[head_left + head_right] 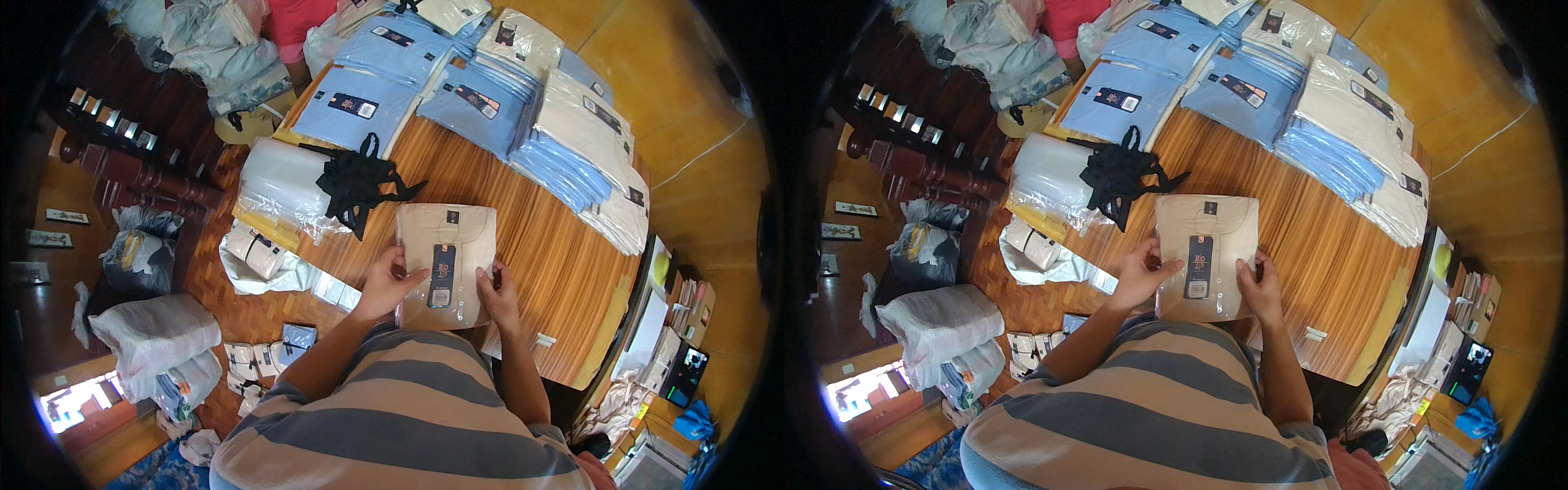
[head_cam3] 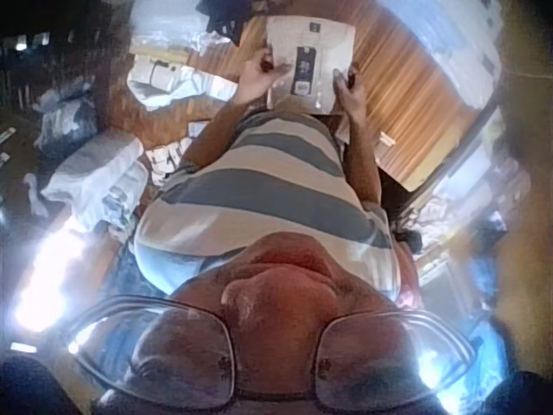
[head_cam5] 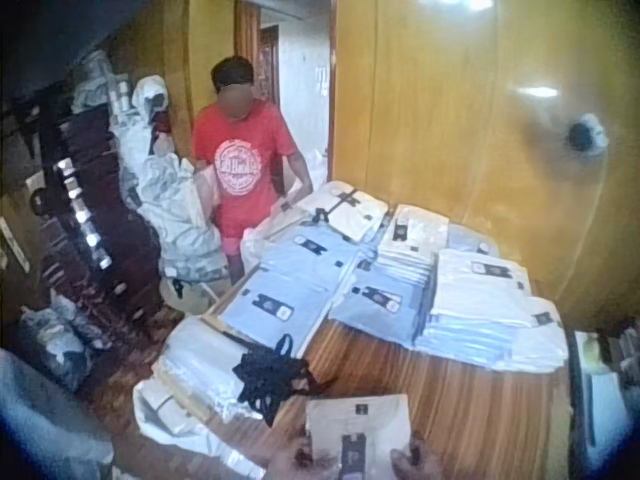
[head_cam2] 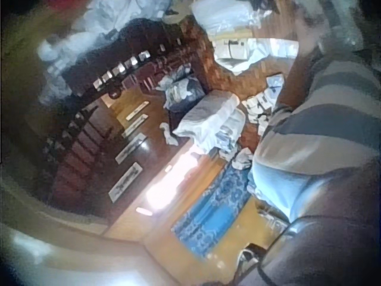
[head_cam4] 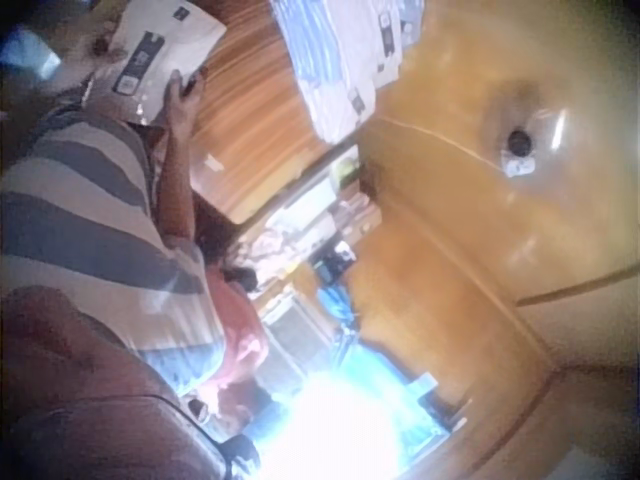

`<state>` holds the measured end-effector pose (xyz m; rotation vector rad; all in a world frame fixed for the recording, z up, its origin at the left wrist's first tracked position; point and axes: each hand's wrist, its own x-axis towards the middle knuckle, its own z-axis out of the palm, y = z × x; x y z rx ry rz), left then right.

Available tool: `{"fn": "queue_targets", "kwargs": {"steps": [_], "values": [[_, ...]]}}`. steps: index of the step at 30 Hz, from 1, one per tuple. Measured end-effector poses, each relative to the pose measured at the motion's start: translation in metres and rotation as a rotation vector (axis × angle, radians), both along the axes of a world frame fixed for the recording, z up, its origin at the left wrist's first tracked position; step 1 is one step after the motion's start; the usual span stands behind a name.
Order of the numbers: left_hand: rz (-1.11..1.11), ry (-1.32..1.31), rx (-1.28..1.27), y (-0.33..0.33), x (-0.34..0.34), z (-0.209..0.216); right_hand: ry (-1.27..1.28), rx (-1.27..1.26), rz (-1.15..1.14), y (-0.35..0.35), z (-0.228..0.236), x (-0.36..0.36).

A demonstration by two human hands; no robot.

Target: The person organizes packaged shirts on a wooden table. They pick up individual shirts, place them in neat stacks, and occasionally adjust the arrangement. The shirts are in plastic packaging and come in light blue and beige colors.

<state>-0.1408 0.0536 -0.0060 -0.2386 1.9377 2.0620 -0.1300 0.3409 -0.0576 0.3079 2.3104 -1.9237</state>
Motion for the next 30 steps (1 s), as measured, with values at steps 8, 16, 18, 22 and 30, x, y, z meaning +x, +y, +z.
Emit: {"fn": "queue_targets", "kwargs": {"steps": [8,16,18,22,30], "values": [[-0.084,0.338,0.091,0.046,0.019,0.004,0.195,0.509,0.027,0.020,0.017,-0.003],[-0.810,0.976,-0.184,-0.051,-0.051,0.155,0.739,0.683,0.585,0.030,0.264,-0.042],[-0.515,1.052,-0.233,-0.091,-0.077,0.147,0.743,0.536,0.623,0.023,0.283,-0.053],[0.276,0.693,0.350,-0.132,-0.115,0.078,0.630,0.175,0.188,-0.071,0.269,-0.107],[0.303,0.484,-0.385,-0.224,-0.305,0.079,0.606,0.189,0.197,-0.194,0.116,-0.311]]}}
